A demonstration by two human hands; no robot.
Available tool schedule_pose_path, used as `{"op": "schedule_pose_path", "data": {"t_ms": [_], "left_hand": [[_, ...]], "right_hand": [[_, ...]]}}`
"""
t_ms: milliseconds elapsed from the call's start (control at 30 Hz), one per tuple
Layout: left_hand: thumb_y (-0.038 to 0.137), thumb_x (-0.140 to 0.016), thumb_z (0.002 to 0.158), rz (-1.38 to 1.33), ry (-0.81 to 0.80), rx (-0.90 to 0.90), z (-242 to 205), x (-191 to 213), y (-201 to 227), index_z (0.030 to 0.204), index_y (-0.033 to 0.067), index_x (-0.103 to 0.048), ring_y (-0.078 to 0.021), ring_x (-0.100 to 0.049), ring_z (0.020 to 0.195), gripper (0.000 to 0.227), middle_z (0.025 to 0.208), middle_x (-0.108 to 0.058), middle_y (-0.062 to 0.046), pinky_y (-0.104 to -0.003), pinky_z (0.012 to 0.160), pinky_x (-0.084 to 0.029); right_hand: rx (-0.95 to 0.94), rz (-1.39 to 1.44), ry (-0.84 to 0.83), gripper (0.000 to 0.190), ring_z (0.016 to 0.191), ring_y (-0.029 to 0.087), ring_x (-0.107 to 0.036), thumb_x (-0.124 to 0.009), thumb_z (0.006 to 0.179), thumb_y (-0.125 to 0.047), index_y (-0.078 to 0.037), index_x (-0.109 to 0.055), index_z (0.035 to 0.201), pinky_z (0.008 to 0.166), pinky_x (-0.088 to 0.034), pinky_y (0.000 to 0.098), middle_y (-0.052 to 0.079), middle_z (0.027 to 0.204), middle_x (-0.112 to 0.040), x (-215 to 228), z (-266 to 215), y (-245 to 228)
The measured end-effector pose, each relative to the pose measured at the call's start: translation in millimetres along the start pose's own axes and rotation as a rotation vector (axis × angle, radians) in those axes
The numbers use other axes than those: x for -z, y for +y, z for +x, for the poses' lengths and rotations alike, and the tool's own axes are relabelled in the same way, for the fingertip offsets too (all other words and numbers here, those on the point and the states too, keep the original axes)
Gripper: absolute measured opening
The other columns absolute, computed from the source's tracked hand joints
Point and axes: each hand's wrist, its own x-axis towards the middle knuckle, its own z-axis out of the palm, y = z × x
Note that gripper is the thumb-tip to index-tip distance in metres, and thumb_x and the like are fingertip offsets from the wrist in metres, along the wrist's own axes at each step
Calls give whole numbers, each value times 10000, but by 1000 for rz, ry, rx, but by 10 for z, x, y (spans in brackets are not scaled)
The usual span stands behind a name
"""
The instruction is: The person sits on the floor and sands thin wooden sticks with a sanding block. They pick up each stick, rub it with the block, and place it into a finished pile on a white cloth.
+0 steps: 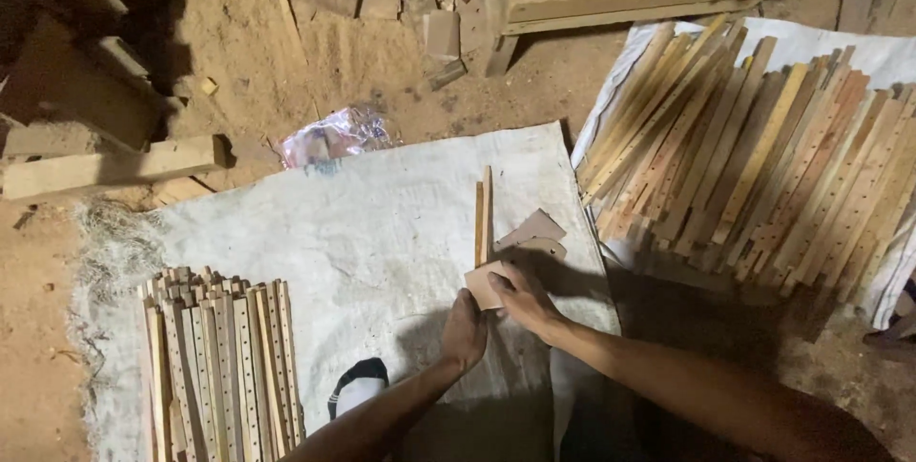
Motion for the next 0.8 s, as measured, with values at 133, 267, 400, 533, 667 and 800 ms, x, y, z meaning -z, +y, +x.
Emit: {"op": "schedule_pose_path", "data": {"t_ms": [133,267,400,533,667,800], "left_hand": [[484,-568,968,96,-222,137,244,132,81,1463,164,-334,-413,-515,1299,634,1375,-484,-147,-517,1032,-481],[424,-744,829,353,-195,-55,183,669,860,1572,82,-250,-404,-371,1378,955,1446,-378,-169,-495,1107,-386],[131,-689,853,282,-3,-210,546,478,1021,1319,62,-423,-428,-508,1159,541,1217,-418,-183,-491,968,-496],[199,-666,874,324,13,-345,657,534,1854,1189,135,-486,-374,-529,1104,368,1186,-435,-115,-453,942,-493],[187,-617,906,205,-28,-464,924,228,2381,1228,80,-468,-447,-534,1099,370,1180,-448,-161,-514,941,-493],[149,-620,848,78,-13,-562,1263,-257,2613,1211,16,-500,-516,-499,1079,404,1181,-463,-239,-588,932,-467]], "right_hand": [[102,186,162,901,1210,425,-643,-649,949,-628,-48,-356,1573,773,-685,422,271,1585,-364,-7,419,447],[129,259,184,884,1243,517,-565,-573,994,-528,18,-236,1603,908,-618,508,365,1619,-202,289,154,105],[271,502,382,750,1357,586,-384,-580,1034,-384,-55,-254,1623,813,-630,552,304,1668,-75,678,391,344],[280,300,586,748,1507,466,-258,-523,1046,-514,35,-413,1541,1252,-182,573,342,1596,-317,1255,395,419],[228,293,783,703,1514,419,-274,-507,1034,-566,-60,-490,1521,1258,-125,547,271,1586,-382,1750,355,443],[191,404,901,667,1495,384,-351,-536,1022,-592,-136,-537,1508,1255,-188,535,192,1576,-453,2146,659,810]]}}
